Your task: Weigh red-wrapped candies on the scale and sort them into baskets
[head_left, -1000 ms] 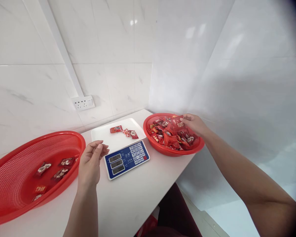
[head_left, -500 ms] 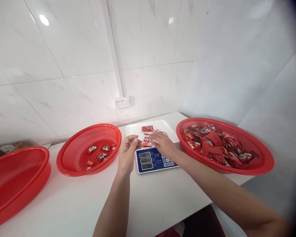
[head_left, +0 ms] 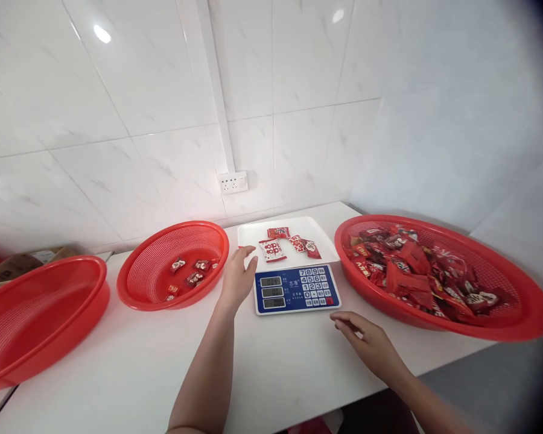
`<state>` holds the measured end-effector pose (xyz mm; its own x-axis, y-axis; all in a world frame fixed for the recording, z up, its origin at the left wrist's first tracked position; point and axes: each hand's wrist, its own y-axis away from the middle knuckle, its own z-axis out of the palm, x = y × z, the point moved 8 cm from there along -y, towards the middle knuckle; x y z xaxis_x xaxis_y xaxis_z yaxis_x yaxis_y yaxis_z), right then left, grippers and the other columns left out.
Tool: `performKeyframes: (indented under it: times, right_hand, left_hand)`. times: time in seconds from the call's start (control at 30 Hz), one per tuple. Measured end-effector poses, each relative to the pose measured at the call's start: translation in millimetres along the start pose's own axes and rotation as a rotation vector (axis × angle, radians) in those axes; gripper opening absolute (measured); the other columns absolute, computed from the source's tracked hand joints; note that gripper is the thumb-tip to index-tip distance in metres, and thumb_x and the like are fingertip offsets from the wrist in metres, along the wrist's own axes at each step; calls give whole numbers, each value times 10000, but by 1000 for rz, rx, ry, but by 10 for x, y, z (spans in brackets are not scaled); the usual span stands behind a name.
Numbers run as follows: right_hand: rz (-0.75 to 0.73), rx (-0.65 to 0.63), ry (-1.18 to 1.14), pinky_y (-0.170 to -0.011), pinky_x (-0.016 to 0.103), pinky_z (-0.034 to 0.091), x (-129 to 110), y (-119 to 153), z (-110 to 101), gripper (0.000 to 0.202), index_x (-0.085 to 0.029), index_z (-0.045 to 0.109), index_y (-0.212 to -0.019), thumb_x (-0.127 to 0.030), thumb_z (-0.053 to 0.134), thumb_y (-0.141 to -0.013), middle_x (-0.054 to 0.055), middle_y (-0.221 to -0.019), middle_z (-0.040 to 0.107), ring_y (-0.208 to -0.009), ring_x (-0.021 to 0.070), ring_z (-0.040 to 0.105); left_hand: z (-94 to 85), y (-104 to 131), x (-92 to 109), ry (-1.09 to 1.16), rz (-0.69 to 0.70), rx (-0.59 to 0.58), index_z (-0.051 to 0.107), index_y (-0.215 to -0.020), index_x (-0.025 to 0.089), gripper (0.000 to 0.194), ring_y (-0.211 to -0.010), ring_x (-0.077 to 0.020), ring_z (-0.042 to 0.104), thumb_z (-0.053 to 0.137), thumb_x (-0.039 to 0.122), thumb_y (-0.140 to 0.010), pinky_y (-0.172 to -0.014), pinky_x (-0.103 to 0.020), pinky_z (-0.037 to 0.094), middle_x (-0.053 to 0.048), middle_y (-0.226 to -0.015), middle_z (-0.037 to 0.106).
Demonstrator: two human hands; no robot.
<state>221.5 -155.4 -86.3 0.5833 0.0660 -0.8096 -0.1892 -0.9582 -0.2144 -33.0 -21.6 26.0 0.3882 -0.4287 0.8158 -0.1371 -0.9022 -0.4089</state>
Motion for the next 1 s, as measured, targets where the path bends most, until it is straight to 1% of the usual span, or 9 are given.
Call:
performKeyframes:
  times: [0.07,0.17,0.27,0.37,0.5,0.63,0.77,0.9,1.0]
  right_hand:
    - [75,-8,-40,-669,313,570,219,98,25,302,-250,701,-855,-482,531,-765,49,-862,736,-779,233,688]
    - [108,-1,-65,-734,331,569,394,186,69,297,-259,704,-835,-493,543,-747,40,-876,740,-820,249,693]
    - [95,-6,-59,-741,332,567,425,209,111,282,-275,702,-856,-483,537,-760,30,-908,736,-863,251,687]
    - [81,-37,-45,-727,329,565,403,200,143,283,-276,699,-881,-474,528,-773,29,-937,731,-886,247,680]
    - [49,-51,-59,-745,344,560,346,200,129,278,-270,696,-868,-461,514,-779,35,-917,730,-866,248,680]
    - [31,-45,-92,-751,350,557,289,222,92,257,-278,689,-863,-444,505,-792,30,-906,727,-853,245,679]
    - [22,-51,-114,-739,357,556,245,233,70,248,-282,686,-861,-433,502,-793,33,-906,725,-849,247,675]
    - [22,-58,-149,-757,360,554,250,232,64,257,-273,688,-855,-434,498,-795,44,-903,724,-853,247,674]
    - [18,-58,-162,-745,341,553,280,239,70,273,-252,691,-866,-435,499,-804,51,-900,725,-850,240,675]
  left_hand:
    - [-46,2,-59,-169,32,0,608,-1078,216,258,-1112,-243,547,501,224,-843,-955,-430,406,-99,-1150,619]
    - [-167,31,-146,-306,13,0,594,-1114,212,301,-1129,-260,540,456,178,-849,-948,-445,413,-109,-1178,611]
    - [-257,62,-194,-379,-38,-6,582,-1137,200,313,-1118,-270,550,449,186,-854,-920,-436,434,-119,-1190,609]
    - [-202,37,-175,-455,-24,-33,578,-1147,190,307,-1124,-271,549,457,213,-865,-933,-429,426,-125,-1189,613]
    - [97,-81,-144,-605,32,-139,556,-1178,169,319,-1230,-281,468,437,246,-893,-1011,-450,354,-146,-1224,594]
    - [438,-184,-151,-772,-5,-260,511,-1236,168,383,-1310,-324,364,421,348,-910,-1075,-572,169,-154,-1271,567]
    - [815,-265,-20,-733,48,-368,431,-1317,204,457,-1329,-295,339,399,415,-912,-1079,-553,180,-143,-1332,518]
    - [1195,-411,120,-686,107,-371,310,-1407,238,624,-1398,-296,186,413,544,-873,-1073,-537,220,-135,-1516,246]
    - [1522,-508,156,-766,127,-422,291,-1426,263,734,-1417,-335,65,365,674,-822,-1083,-604,101,-119,-1551,138]
